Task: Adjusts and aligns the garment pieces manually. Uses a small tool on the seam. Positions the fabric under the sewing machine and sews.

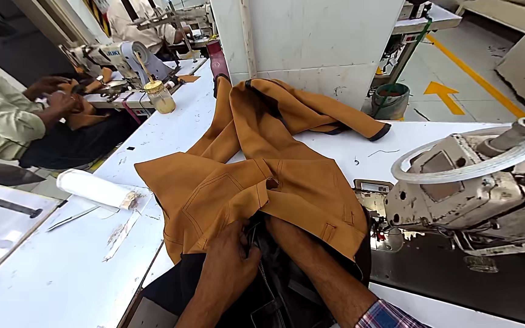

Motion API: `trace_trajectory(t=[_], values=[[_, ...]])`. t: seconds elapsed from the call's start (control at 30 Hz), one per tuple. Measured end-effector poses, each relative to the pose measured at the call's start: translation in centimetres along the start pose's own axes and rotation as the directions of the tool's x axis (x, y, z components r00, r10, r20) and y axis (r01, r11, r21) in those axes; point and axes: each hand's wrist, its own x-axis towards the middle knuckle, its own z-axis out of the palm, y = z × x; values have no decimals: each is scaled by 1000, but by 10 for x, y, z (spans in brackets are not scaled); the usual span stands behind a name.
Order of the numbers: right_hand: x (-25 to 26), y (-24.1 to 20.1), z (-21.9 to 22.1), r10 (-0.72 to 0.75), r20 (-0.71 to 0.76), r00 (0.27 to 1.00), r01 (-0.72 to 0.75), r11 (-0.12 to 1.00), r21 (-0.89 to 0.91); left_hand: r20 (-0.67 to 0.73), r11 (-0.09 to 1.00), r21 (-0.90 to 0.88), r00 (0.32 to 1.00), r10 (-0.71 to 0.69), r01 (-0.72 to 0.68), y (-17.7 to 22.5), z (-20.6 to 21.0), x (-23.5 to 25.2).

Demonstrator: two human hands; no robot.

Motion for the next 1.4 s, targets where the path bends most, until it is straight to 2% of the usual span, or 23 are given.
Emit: trace_trajectory(t=[0.07, 0.13, 0.2, 0.3, 0.37, 0.4, 0.53, 0.67, 0.8, 0.87, 0.97, 1.07, 1.17, 1.27, 1.33, 1.4], values=[[0, -1, 1, 8, -56, 998, -4, 997, 78, -8, 1000, 4, 1000, 21, -20, -1, 1, 0], [0, -5, -1, 43, -23, 999, -39, 991, 131, -19, 999, 10, 999, 38, -38, -2, 2, -1], [-1, -11, 0, 85, 16, 996, -86, 992, 95, -22, 999, 18, 999, 49, -48, -2, 2, -2], [2, -11, 7, 150, -56, 987, -143, 982, 120, -12, 997, 38, 998, 61, -60, -2, 3, -3], [5, -12, 6, 195, -67, 978, -192, 980, 52, -1, 996, 51, 997, 74, -74, -2, 2, -2], [6, -8, 7, 187, -107, 976, -184, 982, 44, 15, 995, 58, 997, 76, -77, -1, 1, 0], [1, -7, -5, 146, -105, 984, -134, 984, 117, 53, 995, 83, 997, 49, -53, -3, -1, 14], [0, -6, -11, 90, -137, 987, -68, 986, 155, -87, 998, 38, 995, 55, -52, -6, 9, 23], [2, -5, -10, 100, -79, 992, -90, 988, 126, -118, 990, -61, 986, 121, -129, -9, 5, 18], [2, -5, -8, 94, -108, 990, -76, 984, 160, -114, 974, -91, 973, 199, -209, -17, 2, 17], [1, -3, -5, 51, -125, 991, -23, 976, 215, -47, 942, -33, 942, 332, -334, -26, -3, 18], [2, -1, -4, 42, -103, 994, -30, 993, 113, 50, 902, 85, 906, 420, -422, -27, -13, 23], [1, 2, -4, 32, -144, 989, -19, 996, 93, 106, 918, 100, 921, 374, -384, -31, -17, 30], [3, -2, -9, 37, -158, 987, -41, 999, -21, 162, 955, 77, 949, 270, -285, -30, -21, 35], [4, -15, -22, 103, -92, 990, -110, 992, -68, 220, 972, 66, 953, 208, -227, -25, -25, 38], [7, -17, -25, 181, -10, 983, -181, 983, -39, 254, 981, 48, 952, 168, -186, -22, -27, 42]])
